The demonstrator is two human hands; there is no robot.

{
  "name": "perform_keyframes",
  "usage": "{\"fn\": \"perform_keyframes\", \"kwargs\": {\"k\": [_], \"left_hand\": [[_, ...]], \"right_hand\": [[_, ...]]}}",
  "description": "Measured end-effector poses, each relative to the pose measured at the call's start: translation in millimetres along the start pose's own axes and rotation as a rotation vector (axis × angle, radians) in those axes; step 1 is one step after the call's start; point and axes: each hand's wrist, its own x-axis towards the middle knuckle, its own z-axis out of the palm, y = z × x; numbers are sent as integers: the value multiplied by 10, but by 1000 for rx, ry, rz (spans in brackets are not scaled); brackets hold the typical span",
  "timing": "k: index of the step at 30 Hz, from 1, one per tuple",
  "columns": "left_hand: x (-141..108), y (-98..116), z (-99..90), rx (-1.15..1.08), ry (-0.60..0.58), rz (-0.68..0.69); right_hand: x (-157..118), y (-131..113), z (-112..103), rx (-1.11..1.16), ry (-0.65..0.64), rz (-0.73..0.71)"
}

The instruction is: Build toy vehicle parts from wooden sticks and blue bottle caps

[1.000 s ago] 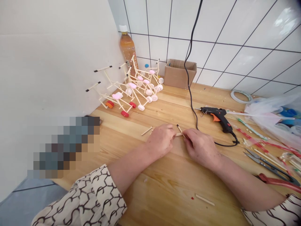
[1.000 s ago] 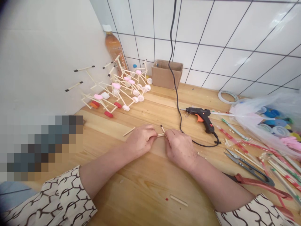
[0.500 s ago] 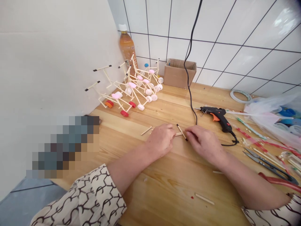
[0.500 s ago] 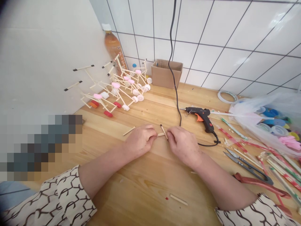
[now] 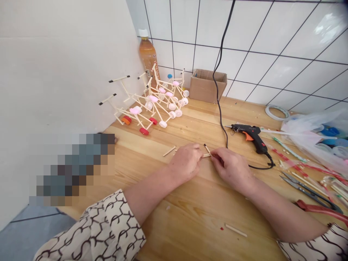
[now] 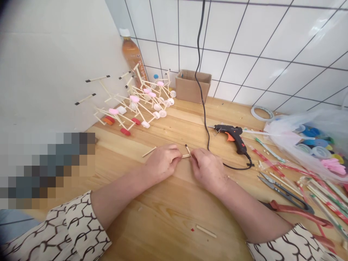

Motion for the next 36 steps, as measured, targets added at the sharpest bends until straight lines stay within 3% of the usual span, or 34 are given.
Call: {"fn": "perform_keyframes", "kwargs": {"k": [29, 36], "left_hand": [[-16, 15, -2, 56, 1, 11], [-20, 16, 1, 35, 3, 3]], "right_hand": [[6, -23, -12, -30, -42, -7], [19, 90, -220, 13, 92, 8]]}}
